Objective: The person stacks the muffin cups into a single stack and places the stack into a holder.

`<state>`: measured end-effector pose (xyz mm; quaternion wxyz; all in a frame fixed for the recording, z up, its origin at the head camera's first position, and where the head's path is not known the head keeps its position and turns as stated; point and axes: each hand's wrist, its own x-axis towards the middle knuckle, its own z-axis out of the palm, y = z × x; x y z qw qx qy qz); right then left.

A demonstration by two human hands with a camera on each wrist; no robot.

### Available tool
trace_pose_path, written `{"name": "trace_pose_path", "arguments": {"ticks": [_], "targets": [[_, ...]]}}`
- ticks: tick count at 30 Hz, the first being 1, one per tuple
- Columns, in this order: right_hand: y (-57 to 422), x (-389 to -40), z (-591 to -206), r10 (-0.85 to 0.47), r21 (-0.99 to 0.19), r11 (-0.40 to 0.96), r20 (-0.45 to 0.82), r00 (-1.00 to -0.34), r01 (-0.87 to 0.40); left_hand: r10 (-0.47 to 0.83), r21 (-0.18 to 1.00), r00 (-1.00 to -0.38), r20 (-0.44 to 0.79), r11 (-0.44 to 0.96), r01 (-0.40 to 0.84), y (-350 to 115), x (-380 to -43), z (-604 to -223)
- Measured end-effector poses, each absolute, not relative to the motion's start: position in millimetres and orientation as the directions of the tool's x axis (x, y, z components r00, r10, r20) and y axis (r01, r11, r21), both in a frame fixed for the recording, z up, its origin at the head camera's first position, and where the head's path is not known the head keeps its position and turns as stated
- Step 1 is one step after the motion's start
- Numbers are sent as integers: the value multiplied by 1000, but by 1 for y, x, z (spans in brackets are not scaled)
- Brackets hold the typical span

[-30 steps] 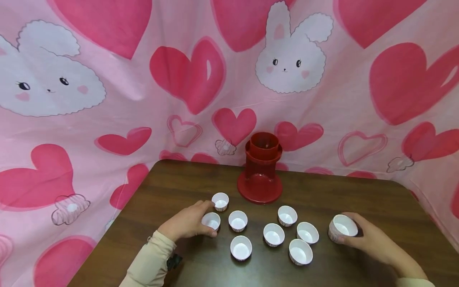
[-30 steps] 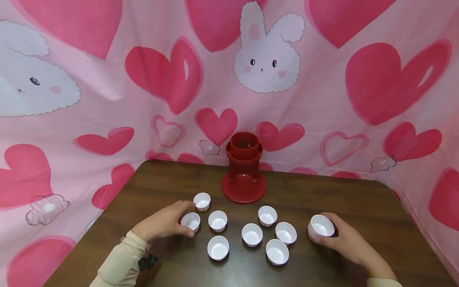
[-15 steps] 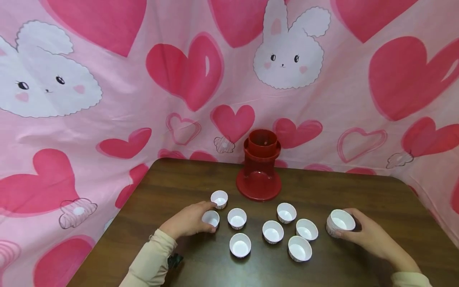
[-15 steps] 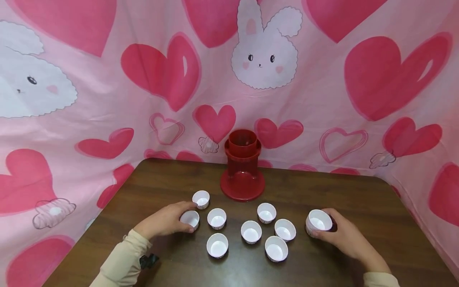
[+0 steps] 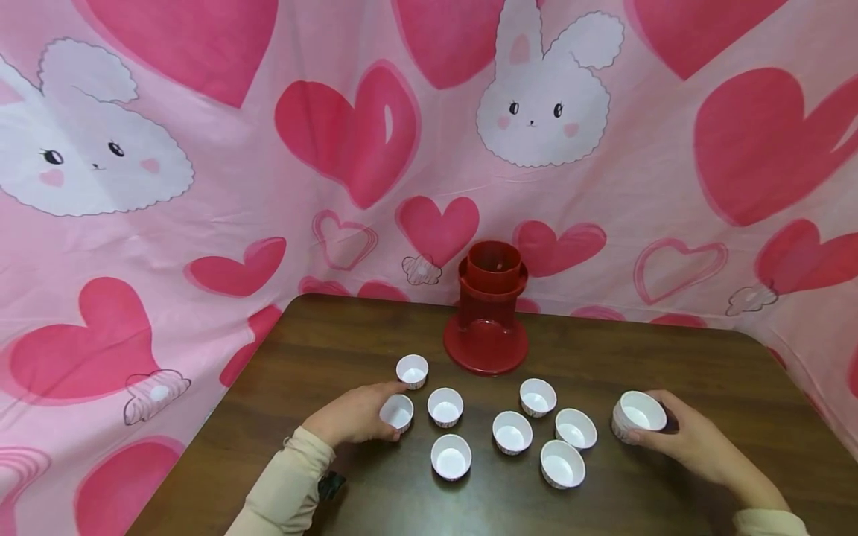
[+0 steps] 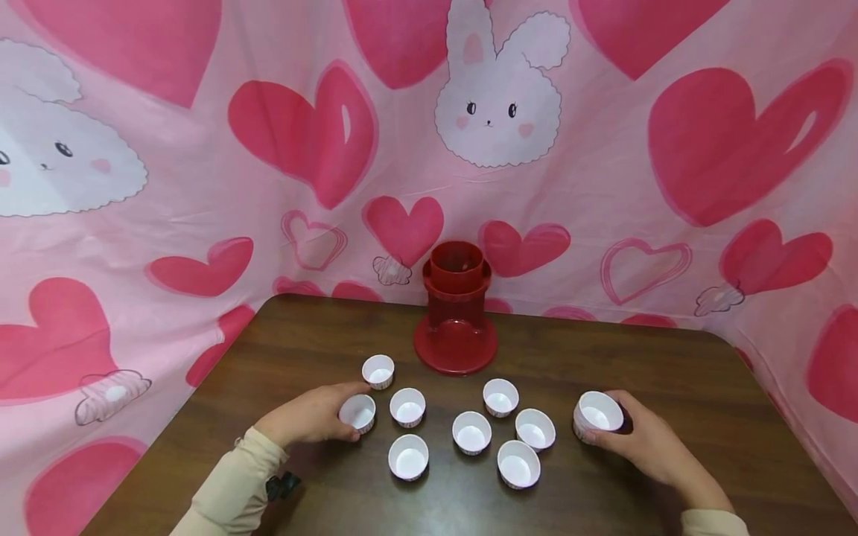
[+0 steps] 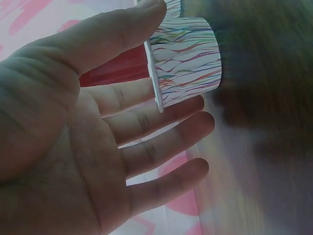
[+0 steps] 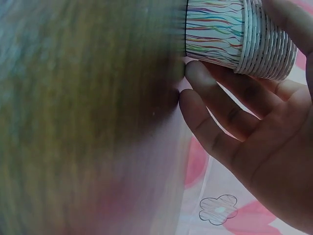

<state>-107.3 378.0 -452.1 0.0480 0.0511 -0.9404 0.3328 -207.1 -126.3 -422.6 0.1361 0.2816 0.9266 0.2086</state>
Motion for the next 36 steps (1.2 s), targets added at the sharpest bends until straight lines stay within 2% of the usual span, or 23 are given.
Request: {"name": "trace_pose_path", "arguments": {"ticks": [9, 17, 29, 36], "targets": [[378, -108, -452, -63, -615, 779, 116, -991, -121, 611, 456, -789, -68, 723, 520, -129, -207, -422], [378, -108, -451, -61, -602, 789, 118, -991, -121, 601, 447, -797, -54, 728, 519, -129, -209, -422], [380, -109, -451, -59, -594, 797, 102, -993, -108, 623, 501, -782, -6, 679, 537, -128, -211, -419], [380, -109, -451, -56, -603, 795, 46, -997, -73, 624, 552, -780, 46, 635, 541, -129, -213, -418]]}}
